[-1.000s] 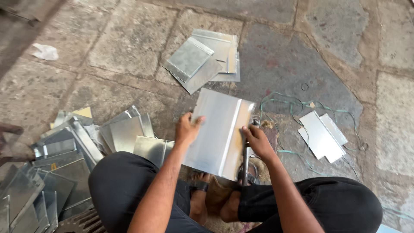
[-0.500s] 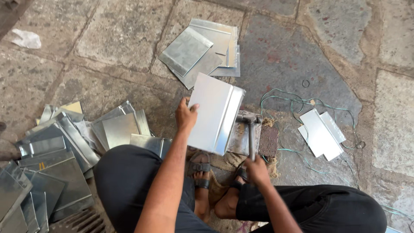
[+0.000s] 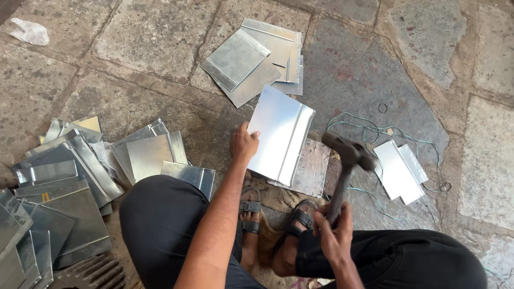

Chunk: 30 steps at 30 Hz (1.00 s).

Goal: The person sits on the floor and uses a hammer to bend and flatten the edges of various metal sheets, handling them one at a time and placing them in a pile.

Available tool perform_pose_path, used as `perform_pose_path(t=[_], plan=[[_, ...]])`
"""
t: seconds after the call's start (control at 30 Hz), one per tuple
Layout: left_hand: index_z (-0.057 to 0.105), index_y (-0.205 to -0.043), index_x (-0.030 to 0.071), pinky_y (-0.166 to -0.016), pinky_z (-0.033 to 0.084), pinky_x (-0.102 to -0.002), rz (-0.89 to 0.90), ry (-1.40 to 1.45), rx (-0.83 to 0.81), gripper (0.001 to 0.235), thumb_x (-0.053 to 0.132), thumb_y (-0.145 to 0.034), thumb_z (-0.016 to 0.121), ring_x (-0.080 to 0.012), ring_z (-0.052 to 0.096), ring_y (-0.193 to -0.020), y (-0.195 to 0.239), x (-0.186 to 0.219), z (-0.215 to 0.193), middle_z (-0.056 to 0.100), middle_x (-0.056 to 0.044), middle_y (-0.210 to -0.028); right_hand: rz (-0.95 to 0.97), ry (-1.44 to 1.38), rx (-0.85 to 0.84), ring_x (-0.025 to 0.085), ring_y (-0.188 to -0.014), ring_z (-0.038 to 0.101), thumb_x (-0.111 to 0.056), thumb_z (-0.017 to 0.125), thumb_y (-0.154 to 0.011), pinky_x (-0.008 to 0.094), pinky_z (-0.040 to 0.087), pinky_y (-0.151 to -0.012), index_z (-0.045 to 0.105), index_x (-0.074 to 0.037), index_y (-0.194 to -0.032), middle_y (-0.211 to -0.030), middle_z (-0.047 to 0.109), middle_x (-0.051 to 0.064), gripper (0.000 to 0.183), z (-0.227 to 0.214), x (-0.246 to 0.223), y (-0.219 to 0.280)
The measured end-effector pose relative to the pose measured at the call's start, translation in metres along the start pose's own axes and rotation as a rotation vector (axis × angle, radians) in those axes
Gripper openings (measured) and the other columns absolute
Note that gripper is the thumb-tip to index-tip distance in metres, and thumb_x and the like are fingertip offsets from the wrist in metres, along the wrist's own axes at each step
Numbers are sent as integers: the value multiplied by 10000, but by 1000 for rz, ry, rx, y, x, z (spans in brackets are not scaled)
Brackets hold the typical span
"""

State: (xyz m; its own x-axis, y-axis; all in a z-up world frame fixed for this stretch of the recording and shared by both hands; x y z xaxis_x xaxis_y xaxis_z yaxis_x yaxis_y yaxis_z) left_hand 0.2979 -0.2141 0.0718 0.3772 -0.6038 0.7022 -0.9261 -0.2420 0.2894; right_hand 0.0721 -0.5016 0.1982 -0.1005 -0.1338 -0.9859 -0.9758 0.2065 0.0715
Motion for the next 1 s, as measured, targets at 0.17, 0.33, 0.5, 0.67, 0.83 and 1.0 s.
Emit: perform_pose_path(t=[0.17, 0.33, 0.5, 0.67, 0.83, 1.0], plan=[[488, -1424, 77, -668, 602, -452, 74, -206, 98, 537, 420, -1036, 628, -384, 753, -922, 16, 23, -40, 765, -212, -1051, 151, -169, 46, 121, -450, 499, -27, 574, -888, 256, 381, -357, 401, -33, -1210, -736, 599, 95, 365, 13, 10, 6], [448, -1360, 14, -617, 631, -409, 48, -284, -44, 927, 630, -765, 803, -344, 754, -873, 14, 22, -47, 721, -230, -1070, 107, 119, 105, 110, -522, 517, -50, 617, -941, 259, 383, -404, 417, -12, -1279, -767, 611, 114, 395, 13, -4, -17], [423, -1401, -16, -560, 629, -375, 92, -275, 12, 1015, 664, -747, 795, -320, 762, -817, 11, 8, -38, 722, -250, -1060, -104, -24, 82, 91, -515, 565, -157, 518, -1028, 260, 463, -412, 357, -37, -1331, -786, 631, 66, 364, 15, -29, -15], [487, -1370, 10, -572, 620, -384, 19, -263, -50, 986, 732, -745, 731, -286, 786, -773, -1, -6, -19, 750, -208, -1007, 237, 356, 48, 176, -471, 522, -271, 522, -1068, 328, 415, -433, 594, -10, -1143, -671, 577, 156, 281, 19, 37, -11], [544, -1272, 9, -684, 607, -470, 97, -269, 89, 996, 761, -669, 794, -379, 746, -891, -4, 3, -30, 748, -223, -997, -44, 660, 53, 217, -624, 604, -332, 594, -1044, 366, 475, -548, 648, 16, -1030, -747, 637, 131, 353, 7, 69, -7], [560, -1267, -1, -730, 605, -499, 130, -211, 124, 973, 750, -689, 780, -406, 740, -936, 2, 3, -18, 752, -221, -1031, 558, 309, -9, 526, -942, 672, -344, 630, -976, 529, 534, -774, 544, -50, -1433, -1074, 690, 350, 550, -5, 151, 0]])
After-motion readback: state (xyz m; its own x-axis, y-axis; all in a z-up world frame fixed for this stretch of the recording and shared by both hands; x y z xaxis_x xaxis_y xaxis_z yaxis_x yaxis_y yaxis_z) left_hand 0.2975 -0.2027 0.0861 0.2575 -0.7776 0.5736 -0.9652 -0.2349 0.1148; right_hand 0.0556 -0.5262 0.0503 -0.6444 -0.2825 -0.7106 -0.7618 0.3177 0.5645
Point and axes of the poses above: each hand's wrist, its own y-axis away from the middle knuckle, its own z-axis out of the palm, x = y × z, the point moved 9 cm from there along -y, towards the middle knuckle
